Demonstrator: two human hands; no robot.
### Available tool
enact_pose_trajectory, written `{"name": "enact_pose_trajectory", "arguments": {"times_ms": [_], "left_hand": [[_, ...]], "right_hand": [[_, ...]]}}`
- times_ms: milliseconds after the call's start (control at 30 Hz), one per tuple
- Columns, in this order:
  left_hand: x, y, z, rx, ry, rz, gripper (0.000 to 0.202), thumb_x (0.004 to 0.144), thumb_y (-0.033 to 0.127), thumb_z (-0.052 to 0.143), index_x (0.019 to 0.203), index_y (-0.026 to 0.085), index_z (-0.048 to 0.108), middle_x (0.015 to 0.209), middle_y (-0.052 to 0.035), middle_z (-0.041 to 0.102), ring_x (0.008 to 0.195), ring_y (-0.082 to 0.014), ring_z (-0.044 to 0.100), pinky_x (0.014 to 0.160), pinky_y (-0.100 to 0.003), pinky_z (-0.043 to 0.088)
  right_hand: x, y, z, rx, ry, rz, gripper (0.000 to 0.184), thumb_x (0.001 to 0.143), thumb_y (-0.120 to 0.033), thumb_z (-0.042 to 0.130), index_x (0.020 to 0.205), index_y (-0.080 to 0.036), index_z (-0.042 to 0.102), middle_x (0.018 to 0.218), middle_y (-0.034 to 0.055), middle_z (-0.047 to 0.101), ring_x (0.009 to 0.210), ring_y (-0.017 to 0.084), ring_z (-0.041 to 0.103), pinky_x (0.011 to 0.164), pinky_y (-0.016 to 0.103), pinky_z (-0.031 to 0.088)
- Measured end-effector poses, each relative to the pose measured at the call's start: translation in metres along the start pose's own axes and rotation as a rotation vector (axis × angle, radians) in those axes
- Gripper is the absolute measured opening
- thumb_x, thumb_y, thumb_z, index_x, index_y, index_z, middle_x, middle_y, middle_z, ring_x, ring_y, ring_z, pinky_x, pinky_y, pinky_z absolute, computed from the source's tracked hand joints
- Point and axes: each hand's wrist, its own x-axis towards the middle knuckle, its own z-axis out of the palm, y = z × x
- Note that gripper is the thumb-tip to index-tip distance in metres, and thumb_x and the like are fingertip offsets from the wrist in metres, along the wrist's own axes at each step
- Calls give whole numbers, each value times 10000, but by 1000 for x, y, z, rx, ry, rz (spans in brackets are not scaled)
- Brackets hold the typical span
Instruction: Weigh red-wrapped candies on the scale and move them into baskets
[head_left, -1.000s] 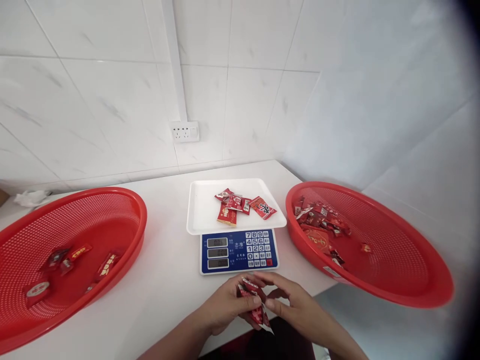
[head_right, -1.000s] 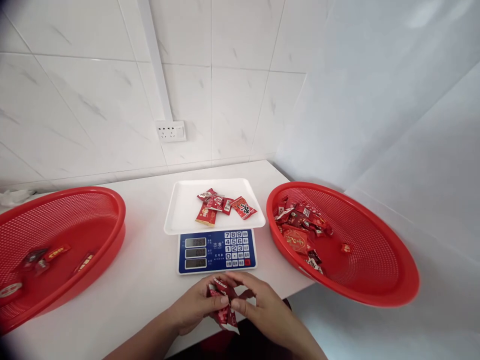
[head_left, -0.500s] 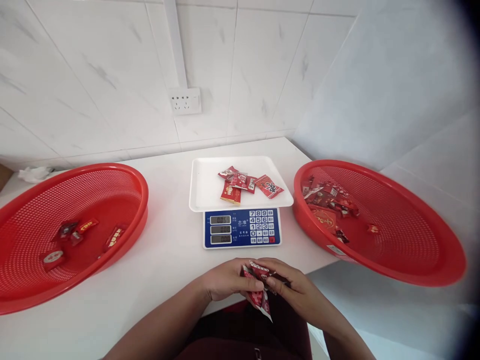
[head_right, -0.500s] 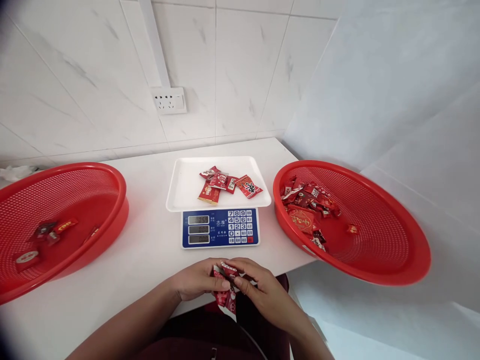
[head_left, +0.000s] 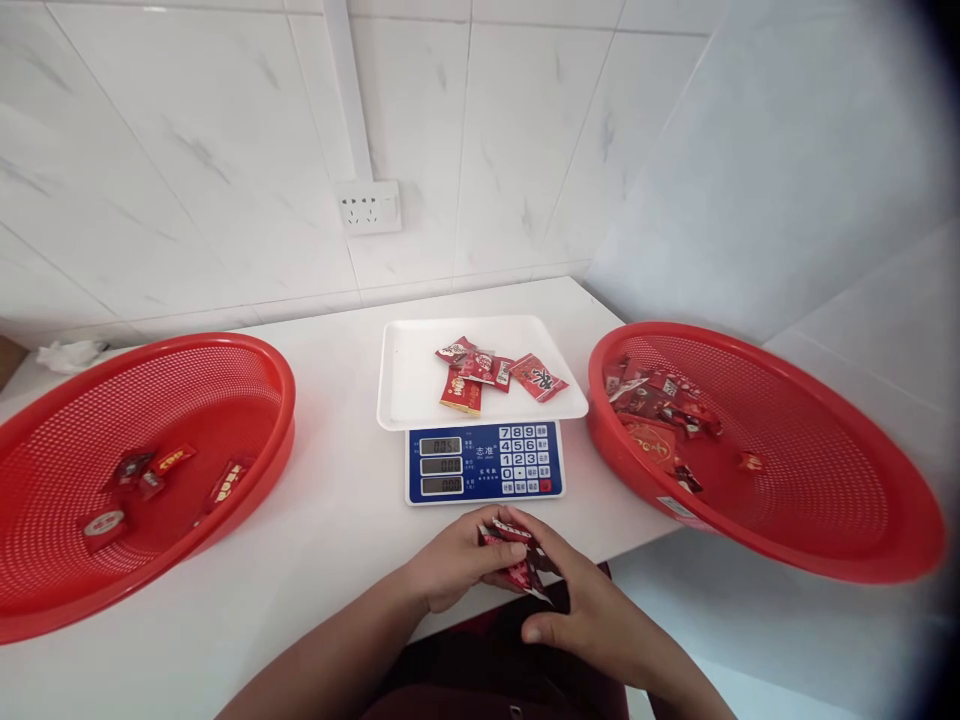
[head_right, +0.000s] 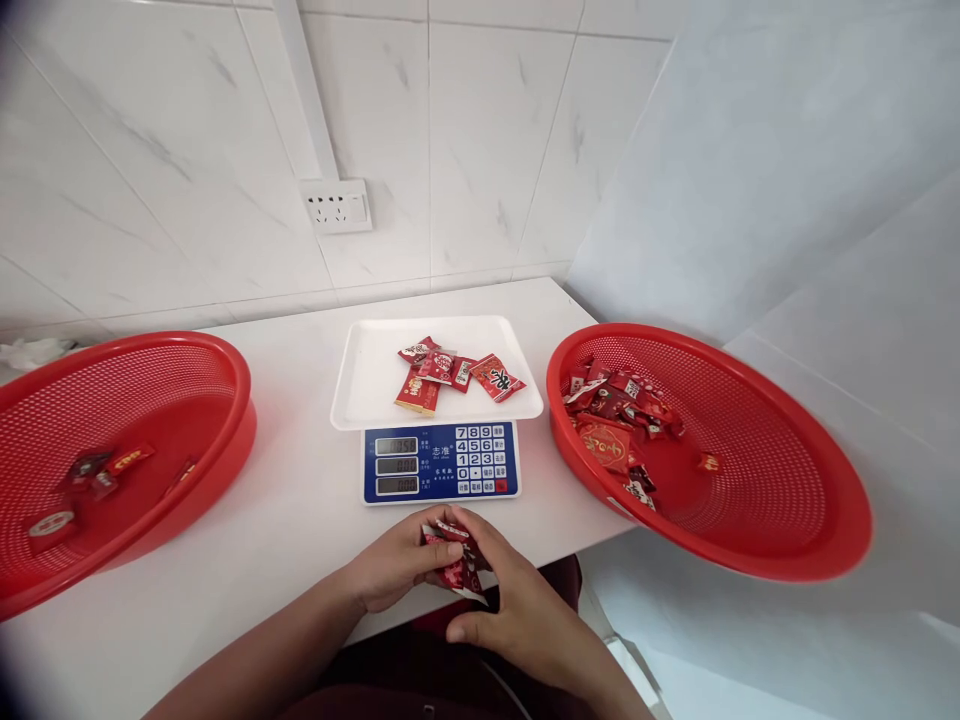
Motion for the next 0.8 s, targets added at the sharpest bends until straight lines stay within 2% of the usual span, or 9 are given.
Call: {"name": "enact_pose_trajectory", "arguments": {"times_ms": [100,233,367,467,500,567,700,767,800], "left_hand": [[-1,-2,5,33,14,82,400,675,368,740,955,148,556,830,-34,621,749,-144,611,702,-270,479],[-4,-1,4,139,-52,166,384,723,368,698,998,151,541,899,-47,609,856,-158,591,788,-292,449],[-8,8,2,170,-148,111,583,728,359,691,1229,238,417,1088,-78,567,907,-180,596,770,-335,480],[-19,19,5,367,-117,115,652,751,341,664,1317,296,342,1202,-96,538,867,-171,622,783,-353,492],[-24,24,5,494,-61,141,615,768,335,643,1316,306,366,1221,-92,545,885,-179,625,804,-358,490],[-40,33,1,814,134,225,490,801,347,593,1272,315,464,1214,-73,585,965,-215,615,861,-374,476],[-84,50,-25,1403,741,433,367,844,400,499,1187,292,573,1221,-68,604,1161,-267,523,992,-404,396],[-110,59,-44,1631,1019,437,413,847,410,480,1224,255,544,1280,-84,561,1245,-283,442,1040,-443,338],[-123,64,-53,1731,1128,389,459,841,417,484,1261,234,508,1319,-97,525,1280,-296,396,1056,-475,305]], "right_hand": [[6,5,15,0,108,3,777,703,-328,725,1380,-281,348,1406,90,411,1284,281,383,1075,485,280],[11,3,18,67,160,-27,524,798,-361,621,1289,-275,458,1321,92,499,1198,255,487,1038,460,346],[10,6,1,328,93,-25,493,777,-485,625,1211,-277,521,1271,91,549,1136,261,538,977,454,399],[12,20,-10,598,-10,-39,526,714,-524,676,1155,-264,555,1189,103,601,1025,264,595,827,416,480],[14,26,-11,667,-33,-34,520,703,-514,691,1142,-268,561,1161,102,614,989,260,608,766,395,497],[19,36,-10,746,-54,-16,488,704,-479,706,1127,-277,569,1108,94,636,942,250,621,679,357,503],[27,49,-5,735,-73,39,479,695,-435,728,1114,-251,586,1036,98,661,951,255,621,764,403,486],[30,50,-4,724,-118,61,494,670,-427,750,1100,-243,593,1039,105,665,956,264,623,817,437,466],[31,50,-5,734,-144,67,497,656,-424,760,1089,-245,597,1045,105,666,955,267,625,823,445,461]]}}
